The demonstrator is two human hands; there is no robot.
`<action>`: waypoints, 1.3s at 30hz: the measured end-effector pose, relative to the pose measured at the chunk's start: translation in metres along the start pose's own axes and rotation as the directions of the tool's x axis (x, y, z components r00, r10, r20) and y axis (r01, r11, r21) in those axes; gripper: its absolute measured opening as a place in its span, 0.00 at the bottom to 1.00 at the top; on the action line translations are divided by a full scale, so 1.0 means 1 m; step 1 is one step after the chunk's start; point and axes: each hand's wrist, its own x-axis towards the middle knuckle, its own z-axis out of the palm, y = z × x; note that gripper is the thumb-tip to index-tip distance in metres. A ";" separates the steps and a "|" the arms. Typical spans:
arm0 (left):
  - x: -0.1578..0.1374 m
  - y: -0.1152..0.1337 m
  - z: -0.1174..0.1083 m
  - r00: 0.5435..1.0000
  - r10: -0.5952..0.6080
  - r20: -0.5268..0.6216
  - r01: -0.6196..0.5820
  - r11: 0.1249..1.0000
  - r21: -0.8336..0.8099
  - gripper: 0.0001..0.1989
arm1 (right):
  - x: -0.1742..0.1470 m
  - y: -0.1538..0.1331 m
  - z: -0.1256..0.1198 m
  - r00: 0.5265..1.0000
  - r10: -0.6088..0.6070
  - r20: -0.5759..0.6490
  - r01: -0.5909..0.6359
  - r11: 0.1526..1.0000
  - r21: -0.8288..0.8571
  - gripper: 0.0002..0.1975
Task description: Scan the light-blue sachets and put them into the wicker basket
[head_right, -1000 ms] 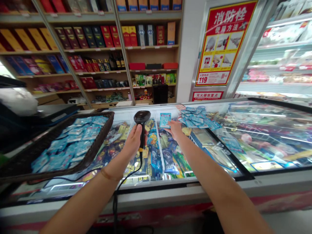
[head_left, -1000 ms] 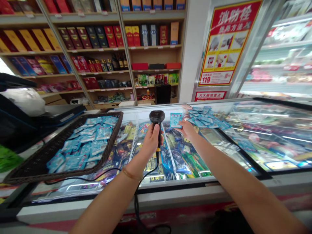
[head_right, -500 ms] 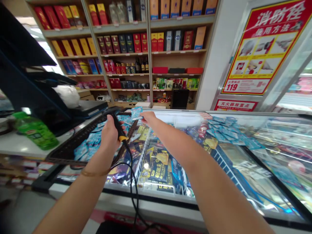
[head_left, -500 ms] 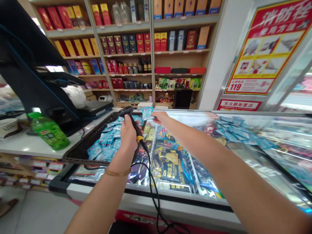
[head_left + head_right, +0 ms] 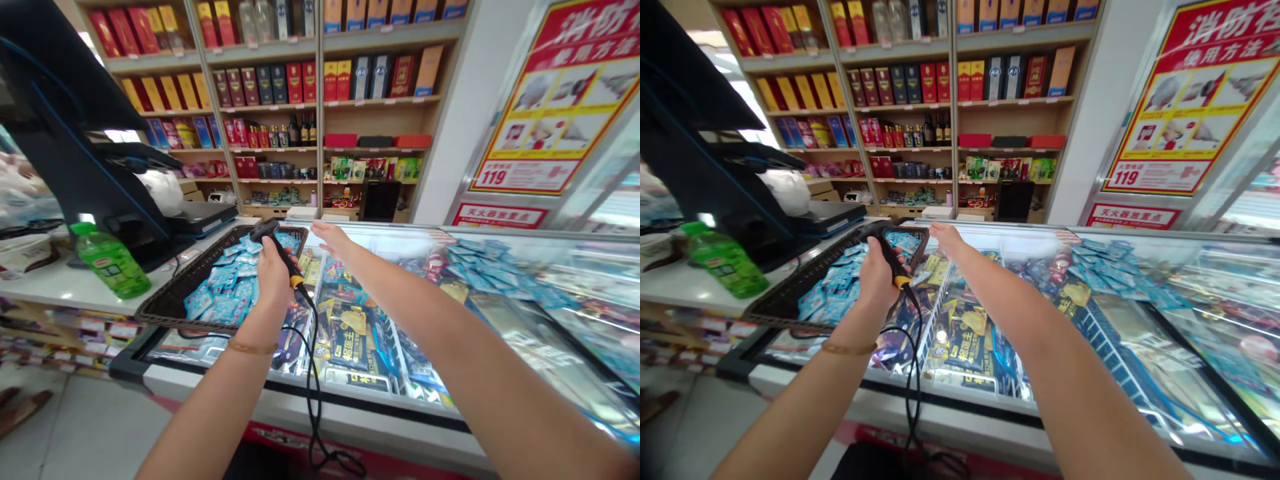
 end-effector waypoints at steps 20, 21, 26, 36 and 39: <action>-0.099 -0.122 0.097 0.866 -0.237 0.440 0.178 0.969 0.173 0.22 | -0.161 0.076 -0.306 0.828 -0.066 -0.557 -0.535 0.202 -0.820 0.29; -0.100 -0.124 0.094 0.862 -0.242 0.445 0.179 0.967 0.180 0.22 | -0.160 0.075 -0.308 0.842 -0.016 -0.539 -0.529 0.176 -0.831 0.30; -0.105 -0.124 0.088 0.844 -0.293 0.450 0.211 0.952 0.224 0.24 | -0.160 0.068 -0.294 0.863 -0.003 -0.506 -0.501 0.125 -0.856 0.28; -0.109 -0.128 0.088 0.829 -0.272 0.489 0.178 0.957 0.230 0.24 | -0.168 0.049 -0.248 0.892 -0.232 -0.388 -0.339 0.224 -0.914 0.20; -0.110 -0.130 0.086 0.821 -0.264 0.506 0.159 0.958 0.240 0.26 | -0.167 0.054 -0.261 0.825 -0.287 -0.487 -0.438 0.221 -0.871 0.31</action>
